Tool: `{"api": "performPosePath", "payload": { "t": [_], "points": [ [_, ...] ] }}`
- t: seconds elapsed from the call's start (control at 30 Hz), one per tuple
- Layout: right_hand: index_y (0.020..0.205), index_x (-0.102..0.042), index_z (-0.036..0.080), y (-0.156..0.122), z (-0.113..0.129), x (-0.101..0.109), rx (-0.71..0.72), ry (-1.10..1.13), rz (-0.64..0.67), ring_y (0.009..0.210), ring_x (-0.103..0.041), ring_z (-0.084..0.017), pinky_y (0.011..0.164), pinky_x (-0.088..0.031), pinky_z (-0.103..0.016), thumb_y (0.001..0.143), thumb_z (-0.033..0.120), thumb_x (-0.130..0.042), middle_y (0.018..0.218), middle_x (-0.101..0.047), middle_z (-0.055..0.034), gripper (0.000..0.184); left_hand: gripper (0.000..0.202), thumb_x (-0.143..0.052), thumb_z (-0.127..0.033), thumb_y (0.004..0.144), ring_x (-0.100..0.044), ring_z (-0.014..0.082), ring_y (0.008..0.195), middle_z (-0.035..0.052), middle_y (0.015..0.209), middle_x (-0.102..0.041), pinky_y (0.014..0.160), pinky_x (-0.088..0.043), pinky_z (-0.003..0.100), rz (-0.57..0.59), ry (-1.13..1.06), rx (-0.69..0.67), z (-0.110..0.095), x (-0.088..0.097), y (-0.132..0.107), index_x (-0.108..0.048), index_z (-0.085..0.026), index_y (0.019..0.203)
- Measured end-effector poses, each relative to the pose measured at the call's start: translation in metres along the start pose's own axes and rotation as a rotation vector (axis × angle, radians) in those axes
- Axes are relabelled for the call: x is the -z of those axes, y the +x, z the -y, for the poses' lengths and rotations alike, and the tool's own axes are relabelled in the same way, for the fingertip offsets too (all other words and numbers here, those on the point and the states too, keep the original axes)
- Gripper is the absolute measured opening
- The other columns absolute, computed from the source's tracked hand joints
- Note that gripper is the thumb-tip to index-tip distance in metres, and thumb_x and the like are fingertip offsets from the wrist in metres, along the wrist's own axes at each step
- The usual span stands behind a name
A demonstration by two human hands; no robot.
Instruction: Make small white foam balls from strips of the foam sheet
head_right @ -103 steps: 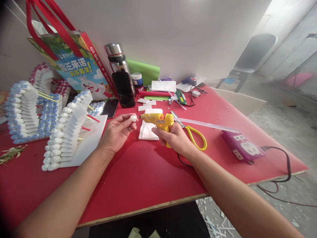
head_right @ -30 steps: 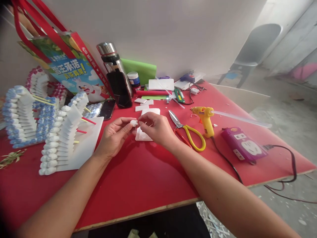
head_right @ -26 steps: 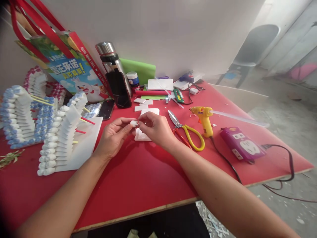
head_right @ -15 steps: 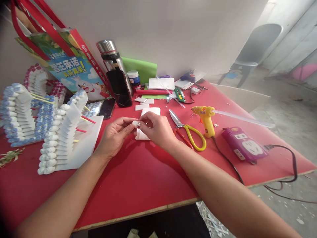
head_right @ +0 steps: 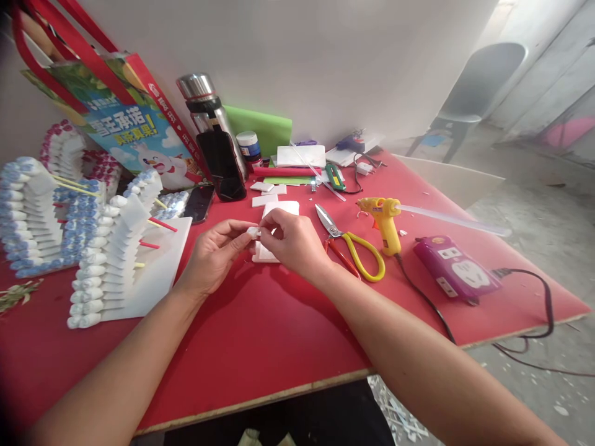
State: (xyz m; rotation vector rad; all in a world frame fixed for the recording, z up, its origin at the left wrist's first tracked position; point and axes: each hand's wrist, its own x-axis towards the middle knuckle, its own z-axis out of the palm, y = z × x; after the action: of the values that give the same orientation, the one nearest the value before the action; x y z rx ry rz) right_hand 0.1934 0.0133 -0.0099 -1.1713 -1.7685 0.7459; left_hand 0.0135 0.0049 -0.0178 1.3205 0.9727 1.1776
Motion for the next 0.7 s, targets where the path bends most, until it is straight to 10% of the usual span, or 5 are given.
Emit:
{"api": "performPosePath", "payload": {
  "t": [0.7],
  "points": [
    [0.084, -0.066, 0.016, -0.0016, -0.0004, -0.0014, 0.139, -0.013, -0.028, 0.062, -0.055, -0.01, 0.059, -0.04, -0.023, 0.085, 0.016, -0.058, 0.077, -0.068, -0.0014, 0.008, 0.018, -0.076, -0.028, 0.084, -0.065, 0.0136, 0.076, 0.0045, 0.088, -0.071, 0.071, -0.053, 0.026, 0.003, -0.092, 0.022, 0.0016, 0.001, 0.0015, -0.072, -0.018, 0.099]
  ]
}}
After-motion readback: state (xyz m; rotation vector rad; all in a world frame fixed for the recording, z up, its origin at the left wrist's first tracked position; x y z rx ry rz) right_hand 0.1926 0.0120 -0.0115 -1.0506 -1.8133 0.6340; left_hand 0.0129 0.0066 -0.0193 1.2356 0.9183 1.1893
